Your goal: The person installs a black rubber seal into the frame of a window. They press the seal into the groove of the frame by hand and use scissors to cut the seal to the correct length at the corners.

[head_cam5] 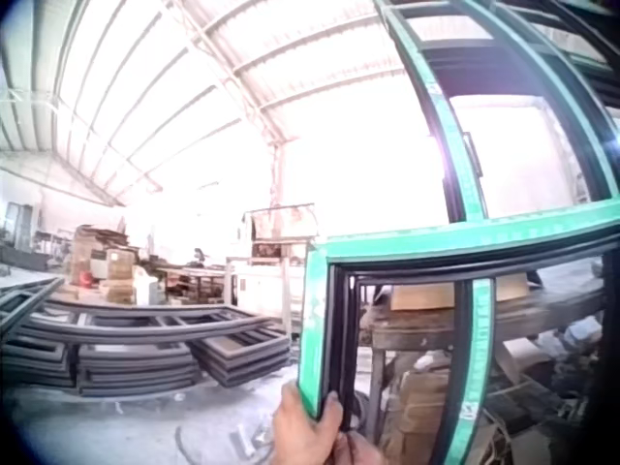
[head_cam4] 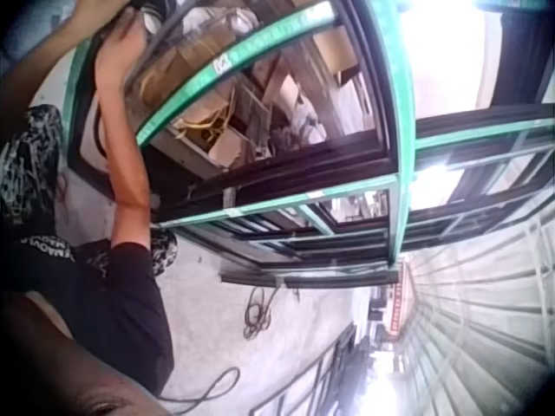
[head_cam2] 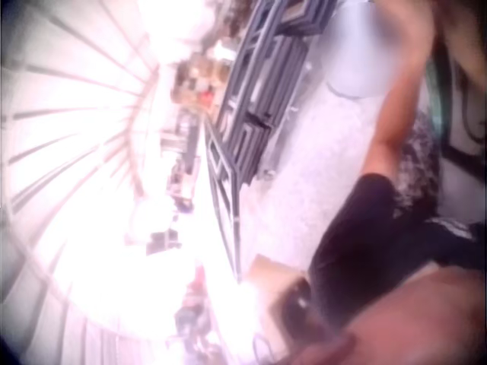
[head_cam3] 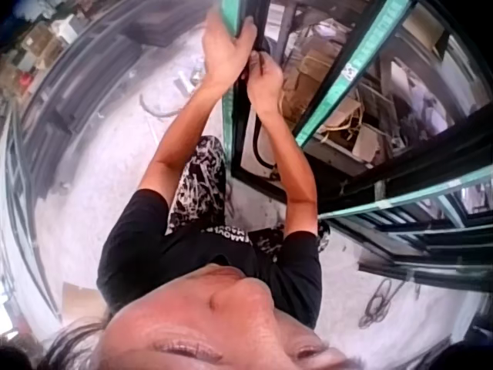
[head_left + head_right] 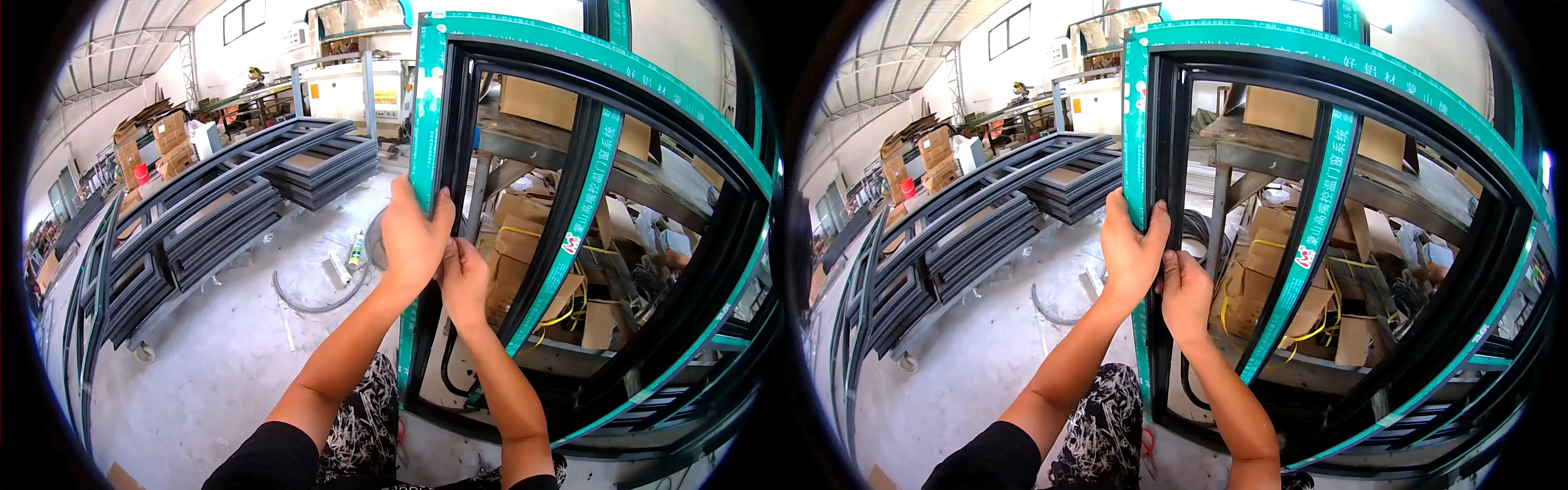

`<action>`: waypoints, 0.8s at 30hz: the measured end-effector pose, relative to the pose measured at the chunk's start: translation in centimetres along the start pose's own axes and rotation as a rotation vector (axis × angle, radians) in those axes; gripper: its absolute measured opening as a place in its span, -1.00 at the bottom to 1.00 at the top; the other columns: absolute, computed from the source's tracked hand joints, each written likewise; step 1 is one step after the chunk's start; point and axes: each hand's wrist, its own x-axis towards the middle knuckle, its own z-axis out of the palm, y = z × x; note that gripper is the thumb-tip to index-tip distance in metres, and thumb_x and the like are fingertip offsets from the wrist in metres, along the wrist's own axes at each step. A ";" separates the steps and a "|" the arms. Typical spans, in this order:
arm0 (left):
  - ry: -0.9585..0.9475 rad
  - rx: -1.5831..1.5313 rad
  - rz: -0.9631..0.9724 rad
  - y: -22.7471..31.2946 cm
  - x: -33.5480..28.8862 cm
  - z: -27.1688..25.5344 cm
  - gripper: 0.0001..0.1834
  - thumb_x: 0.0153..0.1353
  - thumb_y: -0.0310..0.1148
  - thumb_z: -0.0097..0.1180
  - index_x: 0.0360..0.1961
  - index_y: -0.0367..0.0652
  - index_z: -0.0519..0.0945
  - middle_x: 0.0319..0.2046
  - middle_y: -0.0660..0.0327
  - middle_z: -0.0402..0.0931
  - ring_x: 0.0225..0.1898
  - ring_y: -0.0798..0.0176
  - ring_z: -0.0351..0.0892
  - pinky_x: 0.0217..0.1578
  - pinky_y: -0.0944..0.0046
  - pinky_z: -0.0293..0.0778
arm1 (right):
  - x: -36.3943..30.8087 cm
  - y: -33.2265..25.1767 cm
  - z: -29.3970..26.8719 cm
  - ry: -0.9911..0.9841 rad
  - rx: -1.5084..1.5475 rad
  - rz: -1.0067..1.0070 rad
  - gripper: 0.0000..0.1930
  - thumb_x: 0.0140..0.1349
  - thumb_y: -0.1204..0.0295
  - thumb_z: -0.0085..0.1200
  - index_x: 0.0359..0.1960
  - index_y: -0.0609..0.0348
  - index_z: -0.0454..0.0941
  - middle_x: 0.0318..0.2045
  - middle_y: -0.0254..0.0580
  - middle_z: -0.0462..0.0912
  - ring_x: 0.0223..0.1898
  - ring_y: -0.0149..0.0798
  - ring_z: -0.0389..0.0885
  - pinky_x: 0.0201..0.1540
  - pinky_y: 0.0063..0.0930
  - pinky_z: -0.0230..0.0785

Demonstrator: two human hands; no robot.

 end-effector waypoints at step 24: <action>-0.040 0.004 -0.030 -1.6 -2.4 -0.9 -0.53 0.18 -0.41 0.25 0.04 -0.33 0.36 -0.41 -0.01 0.58 -0.48 0.06 0.62 -0.40 0.12 0.51 | 0.0 -0.3 -0.2 0.029 -0.151 -0.105 -0.79 0.42 0.43 -0.02 -0.35 0.32 0.51 -0.58 0.06 0.51 -0.57 -0.06 0.49 -0.44 -0.29 0.36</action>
